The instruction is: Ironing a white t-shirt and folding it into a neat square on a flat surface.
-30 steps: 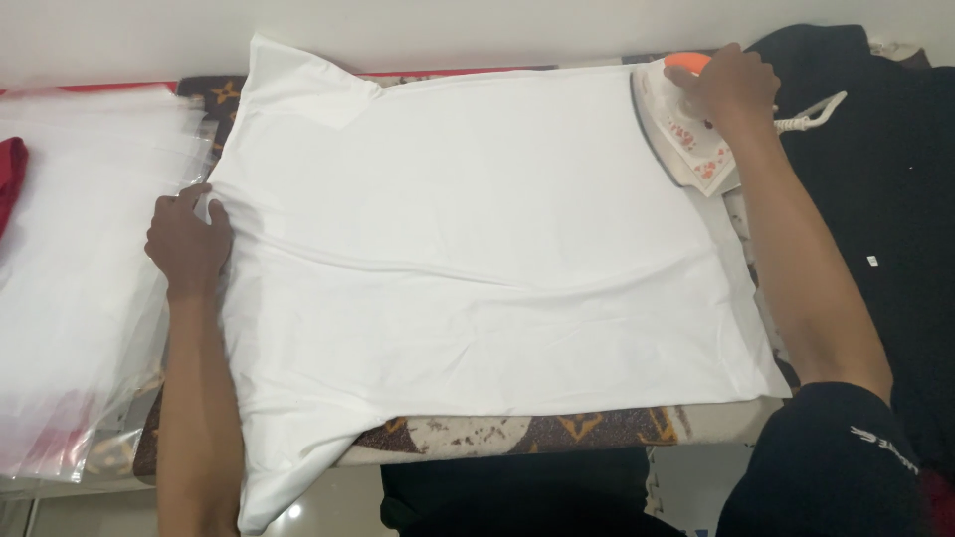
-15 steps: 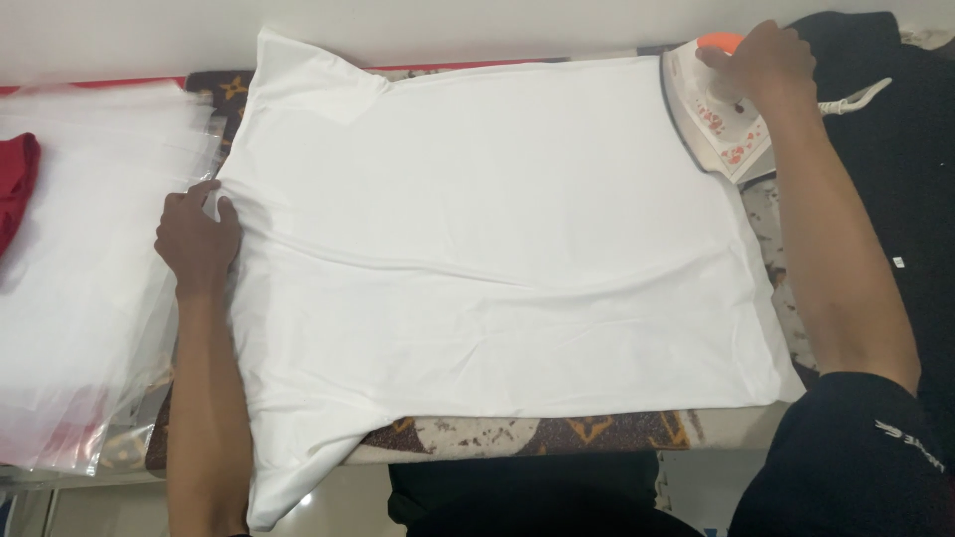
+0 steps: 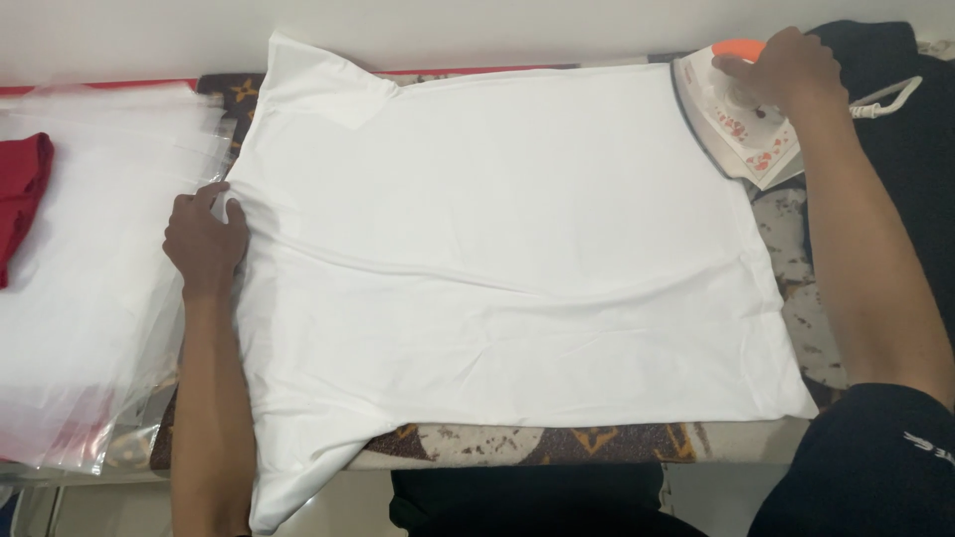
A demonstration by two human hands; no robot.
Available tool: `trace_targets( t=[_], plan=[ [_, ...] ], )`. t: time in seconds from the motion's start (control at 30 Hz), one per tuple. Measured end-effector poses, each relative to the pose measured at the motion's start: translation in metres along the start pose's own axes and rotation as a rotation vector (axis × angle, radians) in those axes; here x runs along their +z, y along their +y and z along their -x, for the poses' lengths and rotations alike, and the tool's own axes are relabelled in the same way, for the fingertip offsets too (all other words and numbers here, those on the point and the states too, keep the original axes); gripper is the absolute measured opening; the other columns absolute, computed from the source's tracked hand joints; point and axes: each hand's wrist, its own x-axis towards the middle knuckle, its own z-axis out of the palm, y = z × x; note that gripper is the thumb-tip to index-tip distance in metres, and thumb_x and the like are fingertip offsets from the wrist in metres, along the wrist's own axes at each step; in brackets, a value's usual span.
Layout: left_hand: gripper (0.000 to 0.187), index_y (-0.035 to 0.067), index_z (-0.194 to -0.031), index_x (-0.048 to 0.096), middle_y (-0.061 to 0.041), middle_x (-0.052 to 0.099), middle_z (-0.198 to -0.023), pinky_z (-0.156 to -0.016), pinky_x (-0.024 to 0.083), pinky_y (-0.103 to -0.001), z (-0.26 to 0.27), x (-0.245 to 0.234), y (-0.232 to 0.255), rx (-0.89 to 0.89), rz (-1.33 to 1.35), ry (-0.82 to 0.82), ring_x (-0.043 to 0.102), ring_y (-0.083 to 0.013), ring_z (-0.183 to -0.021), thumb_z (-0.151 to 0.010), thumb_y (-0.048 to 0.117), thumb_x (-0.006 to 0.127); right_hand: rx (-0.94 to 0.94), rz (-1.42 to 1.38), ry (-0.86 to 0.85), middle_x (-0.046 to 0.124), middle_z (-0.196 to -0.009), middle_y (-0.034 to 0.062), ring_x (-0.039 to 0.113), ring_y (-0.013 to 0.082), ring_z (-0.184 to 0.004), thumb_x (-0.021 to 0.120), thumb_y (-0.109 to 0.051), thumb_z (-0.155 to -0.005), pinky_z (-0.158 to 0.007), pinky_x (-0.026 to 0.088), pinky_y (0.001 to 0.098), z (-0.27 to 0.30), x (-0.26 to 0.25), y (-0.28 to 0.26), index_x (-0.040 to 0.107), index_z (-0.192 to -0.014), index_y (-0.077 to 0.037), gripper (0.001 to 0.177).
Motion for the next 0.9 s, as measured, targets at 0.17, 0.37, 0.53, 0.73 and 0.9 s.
trace_targets(
  t=[0.17,0.37,0.53,0.73,0.9],
  plan=[
    [0.031,0.023,-0.128,0.074,-0.011,0.064,-0.107,-0.062,0.051,-0.053,-0.001,0.0,0.003,0.024,-0.012,0.025,0.067,-0.0378,-0.078,-0.101,0.028,0.062,-0.152,-0.053,-0.133,0.039,-0.051,0.0145,0.038,0.0321,-0.044,0.065,-0.062,-0.098,-0.05,0.026,0.0468,0.047,-0.04,-0.029,0.034,-0.058,-0.002,0.078],
    [0.032,0.021,-0.13,0.074,-0.013,0.063,-0.106,-0.064,0.052,-0.054,-0.001,-0.004,0.006,0.014,-0.007,0.006,0.066,-0.0398,-0.079,-0.102,0.029,0.06,-0.218,0.083,-0.193,0.067,-0.082,0.0157,0.064,0.0393,-0.075,0.061,-0.068,-0.094,-0.062,0.04,0.0488,0.027,-0.027,-0.02,0.059,-0.08,-0.004,0.065],
    [0.033,0.026,-0.129,0.073,-0.011,0.064,-0.11,-0.07,0.051,-0.055,-0.001,-0.001,0.004,-0.041,0.014,-0.023,0.067,-0.0401,-0.086,-0.1,0.033,0.059,-0.105,-0.062,-0.025,0.034,-0.055,0.0097,0.034,0.0287,-0.047,0.06,-0.07,-0.103,-0.049,0.026,0.0441,0.023,-0.019,-0.026,0.03,-0.067,-0.007,0.079],
    [0.035,0.025,-0.132,0.072,-0.015,0.064,-0.113,-0.073,0.051,-0.058,0.0,-0.009,0.01,-0.05,-0.009,-0.063,0.067,-0.0453,-0.088,-0.101,0.032,0.058,-0.376,0.051,-0.326,0.049,-0.069,0.0089,0.045,0.0256,-0.063,0.06,-0.068,-0.088,-0.061,0.026,0.0407,0.058,-0.043,-0.055,0.046,-0.067,-0.006,0.067],
    [0.033,0.022,-0.131,0.074,-0.015,0.065,-0.11,-0.071,0.051,-0.058,0.001,-0.002,0.004,0.024,0.002,-0.021,0.067,-0.0424,-0.087,-0.102,0.029,0.061,-0.215,0.085,-0.069,0.06,-0.074,0.0123,0.06,0.0361,-0.066,0.058,-0.075,-0.103,-0.057,0.041,0.0473,0.001,-0.004,-0.042,0.055,-0.082,-0.005,0.073]
  ],
)
